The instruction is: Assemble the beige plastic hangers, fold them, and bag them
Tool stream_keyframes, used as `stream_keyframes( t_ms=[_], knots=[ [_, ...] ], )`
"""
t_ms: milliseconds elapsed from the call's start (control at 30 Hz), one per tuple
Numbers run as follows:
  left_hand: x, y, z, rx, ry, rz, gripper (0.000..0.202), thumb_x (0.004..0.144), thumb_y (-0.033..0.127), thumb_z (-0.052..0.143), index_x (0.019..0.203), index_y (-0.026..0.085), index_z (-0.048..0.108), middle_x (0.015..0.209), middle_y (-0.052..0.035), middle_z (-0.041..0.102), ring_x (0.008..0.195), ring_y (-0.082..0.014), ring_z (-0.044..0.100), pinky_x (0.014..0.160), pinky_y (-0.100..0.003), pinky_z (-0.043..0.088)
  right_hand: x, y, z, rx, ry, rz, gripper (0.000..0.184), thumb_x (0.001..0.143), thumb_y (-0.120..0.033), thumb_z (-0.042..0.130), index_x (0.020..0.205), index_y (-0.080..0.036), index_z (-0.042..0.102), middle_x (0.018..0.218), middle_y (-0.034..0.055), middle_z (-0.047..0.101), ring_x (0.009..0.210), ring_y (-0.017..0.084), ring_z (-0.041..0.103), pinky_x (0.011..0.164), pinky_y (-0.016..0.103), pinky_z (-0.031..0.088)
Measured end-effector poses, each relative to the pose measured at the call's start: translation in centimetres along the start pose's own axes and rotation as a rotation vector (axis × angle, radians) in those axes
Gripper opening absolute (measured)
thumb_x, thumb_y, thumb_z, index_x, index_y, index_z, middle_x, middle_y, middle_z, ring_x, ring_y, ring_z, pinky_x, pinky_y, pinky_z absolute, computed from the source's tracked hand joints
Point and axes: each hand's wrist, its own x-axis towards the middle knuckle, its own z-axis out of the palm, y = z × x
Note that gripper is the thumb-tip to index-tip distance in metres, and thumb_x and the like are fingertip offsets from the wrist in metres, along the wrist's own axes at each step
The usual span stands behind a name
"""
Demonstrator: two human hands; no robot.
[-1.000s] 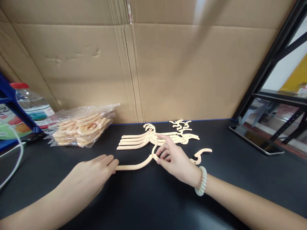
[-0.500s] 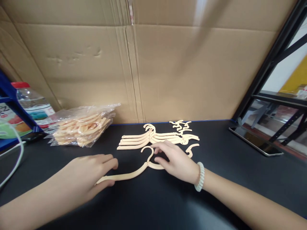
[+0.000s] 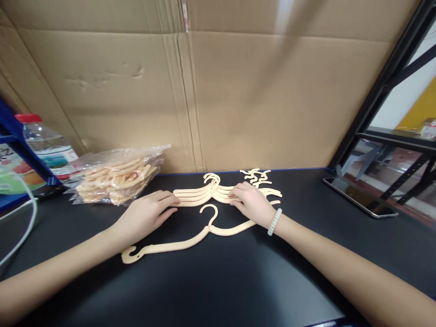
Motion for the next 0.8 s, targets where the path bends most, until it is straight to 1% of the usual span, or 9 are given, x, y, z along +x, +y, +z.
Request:
stream_keyframes(
  t_ms=[67, 167, 300, 433, 500, 600, 800],
  knots=[
    [0.28, -0.14, 0.26, 0.016, 0.028, 0.009, 0.016, 0.092, 0.018, 0.049, 0.090, 0.016, 0.065, 0.088, -0.0072, 0.065, 0.084, -0.0244, 0.062, 0.072, -0.035, 0.050, 0.22, 0.09, 0.12, -0.006, 0.006, -0.003, 0.010, 0.083, -0.009, 0.064, 0.088, -0.018, 0.063, 0.095, 0.0080, 0.065, 0.092, 0.024, 0.057, 0.082, 0.042, 0.049],
    [0.63, -0.31, 0.54, 0.024, 0.049, 0.013, 0.018, 0.093, 0.018, 0.047, 0.087, 0.015, 0.064, 0.085, -0.0076, 0.063, 0.080, -0.0247, 0.061, 0.071, -0.036, 0.049, 0.46, 0.18, 0.14, -0.011, 0.001, -0.021, 0.010, 0.082, -0.009, 0.065, 0.086, -0.018, 0.061, 0.096, 0.0083, 0.064, 0.092, 0.025, 0.056, 0.083, 0.042, 0.048],
    [0.72, -0.34, 0.57, 0.005, 0.074, 0.022, 0.019, 0.093, 0.017, 0.044, 0.090, 0.015, 0.062, 0.087, -0.0078, 0.061, 0.081, -0.0239, 0.060, 0.072, -0.036, 0.049, 0.54, 0.13, -0.10, -0.011, -0.001, -0.031, 0.011, 0.084, -0.009, 0.063, 0.083, -0.018, 0.058, 0.092, 0.0073, 0.063, 0.089, 0.024, 0.055, 0.081, 0.041, 0.047],
    [0.63, -0.28, 0.61, -0.047, 0.097, 0.026, 0.025, 0.095, 0.015, 0.036, 0.090, 0.014, 0.061, 0.087, -0.0075, 0.057, 0.078, -0.0213, 0.060, 0.071, -0.033, 0.049, 0.57, 0.09, -0.31, -0.011, -0.007, -0.026, 0.016, 0.084, -0.004, 0.058, 0.078, -0.019, 0.056, 0.084, 0.0045, 0.062, 0.083, 0.021, 0.055, 0.079, 0.037, 0.045],
    [0.62, -0.27, 0.70, -0.079, 0.092, 0.046, 0.024, 0.095, 0.017, 0.037, 0.090, 0.015, 0.061, 0.088, -0.0072, 0.058, 0.080, -0.0207, 0.060, 0.073, -0.032, 0.050, 0.60, 0.15, -0.30, -0.012, -0.009, -0.026, 0.017, 0.084, -0.003, 0.058, 0.078, -0.019, 0.055, 0.081, 0.0034, 0.061, 0.080, 0.020, 0.055, 0.077, 0.036, 0.044],
    [0.59, -0.31, 0.83, -0.115, 0.073, 0.081, 0.024, 0.096, 0.020, 0.038, 0.093, 0.016, 0.061, 0.089, -0.0069, 0.061, 0.083, -0.0209, 0.060, 0.077, -0.033, 0.050, 0.60, 0.31, -0.20, -0.016, -0.002, -0.027, 0.016, 0.085, -0.004, 0.058, 0.078, -0.019, 0.055, 0.081, 0.0034, 0.061, 0.081, 0.020, 0.054, 0.077, 0.035, 0.043],
    [0.47, -0.51, 0.90, -0.143, 0.046, 0.110, 0.027, 0.097, 0.025, 0.038, 0.095, 0.016, 0.063, 0.090, -0.0085, 0.064, 0.084, -0.0215, 0.061, 0.077, -0.034, 0.051, 0.47, 0.18, -0.10, -0.023, 0.006, -0.028, 0.014, 0.088, -0.009, 0.055, 0.078, -0.019, 0.055, 0.082, 0.0043, 0.060, 0.081, 0.020, 0.054, 0.077, 0.036, 0.044]
  ],
)
